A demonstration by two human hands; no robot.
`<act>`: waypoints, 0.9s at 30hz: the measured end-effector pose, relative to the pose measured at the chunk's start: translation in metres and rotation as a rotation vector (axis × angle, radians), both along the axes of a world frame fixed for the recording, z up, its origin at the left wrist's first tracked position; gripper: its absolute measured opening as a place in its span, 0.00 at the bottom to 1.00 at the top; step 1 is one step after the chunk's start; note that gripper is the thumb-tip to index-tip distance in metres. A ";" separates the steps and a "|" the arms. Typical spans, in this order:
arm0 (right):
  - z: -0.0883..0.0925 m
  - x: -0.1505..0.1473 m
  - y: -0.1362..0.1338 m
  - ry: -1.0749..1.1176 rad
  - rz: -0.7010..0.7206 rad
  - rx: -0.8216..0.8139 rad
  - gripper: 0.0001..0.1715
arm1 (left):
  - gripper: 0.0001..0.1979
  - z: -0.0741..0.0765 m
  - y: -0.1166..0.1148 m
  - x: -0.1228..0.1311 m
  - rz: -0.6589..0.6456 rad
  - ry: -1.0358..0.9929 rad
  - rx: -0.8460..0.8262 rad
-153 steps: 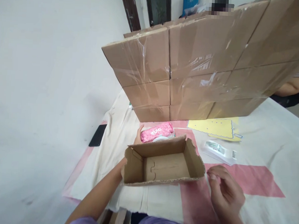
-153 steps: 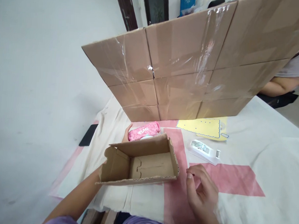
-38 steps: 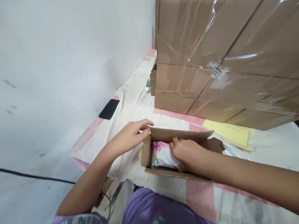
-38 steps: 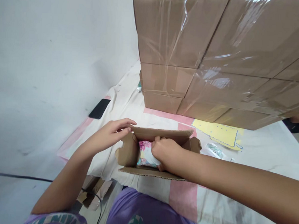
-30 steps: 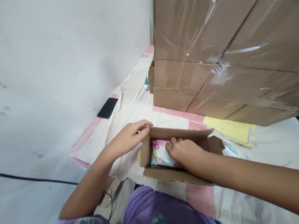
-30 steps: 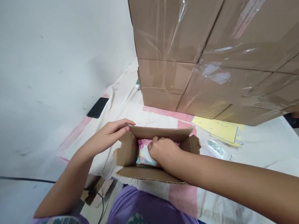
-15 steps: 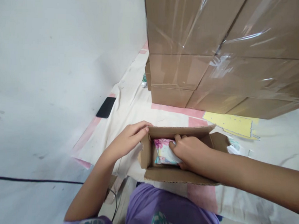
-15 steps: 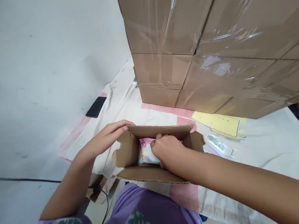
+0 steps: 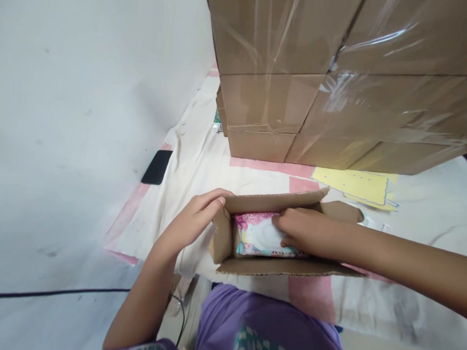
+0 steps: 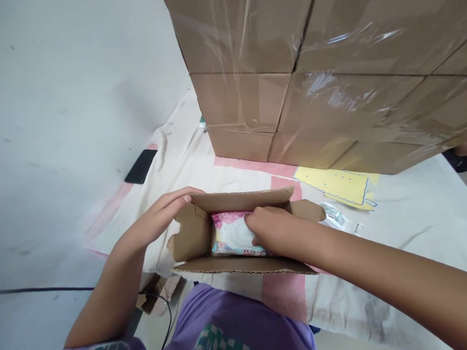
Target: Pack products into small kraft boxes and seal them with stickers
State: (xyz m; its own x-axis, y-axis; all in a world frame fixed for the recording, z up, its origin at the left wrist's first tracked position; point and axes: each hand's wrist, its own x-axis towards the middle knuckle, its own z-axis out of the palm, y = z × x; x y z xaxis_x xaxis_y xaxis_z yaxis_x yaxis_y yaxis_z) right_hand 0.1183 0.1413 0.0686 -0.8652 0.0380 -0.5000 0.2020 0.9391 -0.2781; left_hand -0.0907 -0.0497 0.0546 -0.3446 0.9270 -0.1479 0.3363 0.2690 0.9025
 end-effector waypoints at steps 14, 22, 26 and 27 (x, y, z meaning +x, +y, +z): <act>0.007 0.023 0.000 0.278 -0.093 -0.092 0.01 | 0.36 -0.030 0.012 0.016 -0.010 -0.012 0.173; -0.036 0.111 -0.018 1.572 -0.807 -0.277 0.15 | 0.35 -0.060 0.008 0.027 0.200 -0.087 0.207; -0.083 0.111 -0.029 1.277 -0.589 -0.403 0.40 | 0.31 -0.067 0.010 0.036 0.314 -0.147 0.213; -0.090 0.108 -0.031 1.275 -0.574 -0.396 0.43 | 0.30 -0.067 0.010 0.038 0.344 -0.160 0.235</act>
